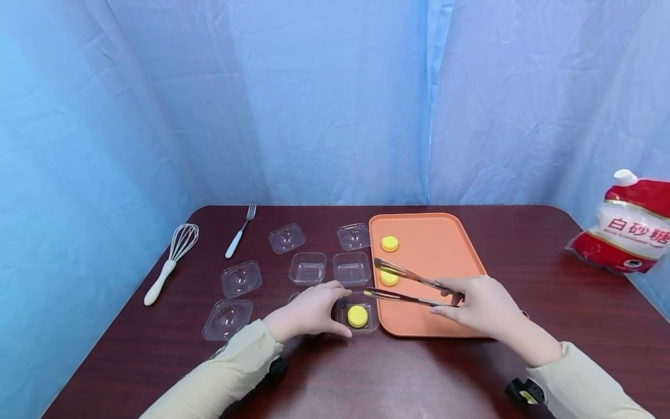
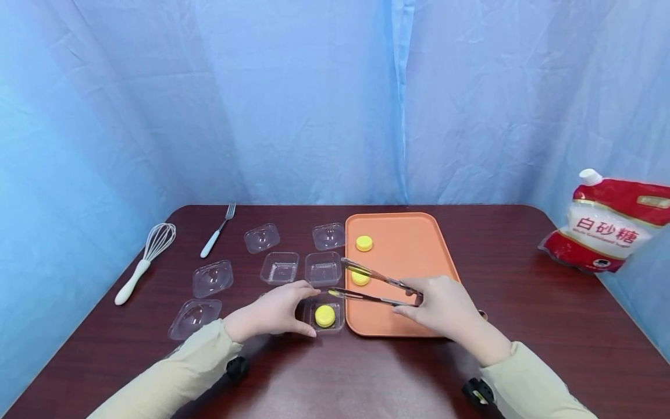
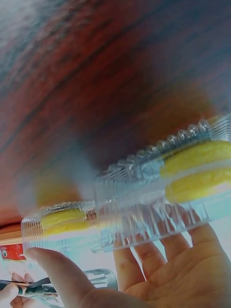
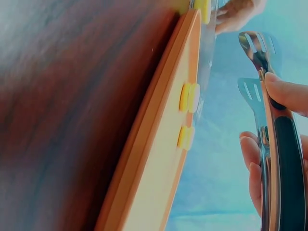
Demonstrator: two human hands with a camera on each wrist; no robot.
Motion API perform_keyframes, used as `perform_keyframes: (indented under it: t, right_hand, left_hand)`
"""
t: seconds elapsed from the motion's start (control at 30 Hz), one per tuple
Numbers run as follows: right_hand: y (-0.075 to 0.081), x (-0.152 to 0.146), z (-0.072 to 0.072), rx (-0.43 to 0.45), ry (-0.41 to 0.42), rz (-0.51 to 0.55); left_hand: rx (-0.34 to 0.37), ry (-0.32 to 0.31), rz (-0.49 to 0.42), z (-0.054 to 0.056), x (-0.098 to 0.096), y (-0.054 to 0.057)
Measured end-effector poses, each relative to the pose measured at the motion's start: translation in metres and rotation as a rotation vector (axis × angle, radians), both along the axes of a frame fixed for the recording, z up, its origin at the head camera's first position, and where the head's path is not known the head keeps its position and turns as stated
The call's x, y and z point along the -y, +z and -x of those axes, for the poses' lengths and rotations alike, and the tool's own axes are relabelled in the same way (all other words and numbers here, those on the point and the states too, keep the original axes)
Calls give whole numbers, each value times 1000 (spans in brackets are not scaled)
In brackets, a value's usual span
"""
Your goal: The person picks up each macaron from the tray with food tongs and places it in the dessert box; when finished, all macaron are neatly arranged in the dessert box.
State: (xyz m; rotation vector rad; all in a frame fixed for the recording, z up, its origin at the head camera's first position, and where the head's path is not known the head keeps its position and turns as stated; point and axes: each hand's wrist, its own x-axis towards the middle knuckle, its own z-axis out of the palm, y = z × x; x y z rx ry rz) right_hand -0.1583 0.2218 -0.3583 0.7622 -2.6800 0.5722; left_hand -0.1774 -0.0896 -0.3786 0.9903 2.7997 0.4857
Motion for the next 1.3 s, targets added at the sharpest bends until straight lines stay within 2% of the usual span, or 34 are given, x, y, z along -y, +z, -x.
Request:
perform_keyframes:
  t: [0.27, 0.53, 0.83, 1.07, 1.3]
  right_hand:
    - [-3, -11, 7, 11, -62, 6]
    - [-7, -16, 15, 127, -131, -46]
    - [-9, -15, 25, 191, -138, -115]
    - [-12, -15, 29, 238, -149, -112]
    - [-14, -15, 32, 239, -157, -103]
  left_hand:
    - [-11, 1, 25, -1, -1, 2]
    - [-13, -2, 42, -1, -1, 2]
    - [2, 4, 69, -3, -1, 4]
    - [-8, 4, 86, -1, -1, 2]
    - [-8, -6, 86, -1, 0, 4]
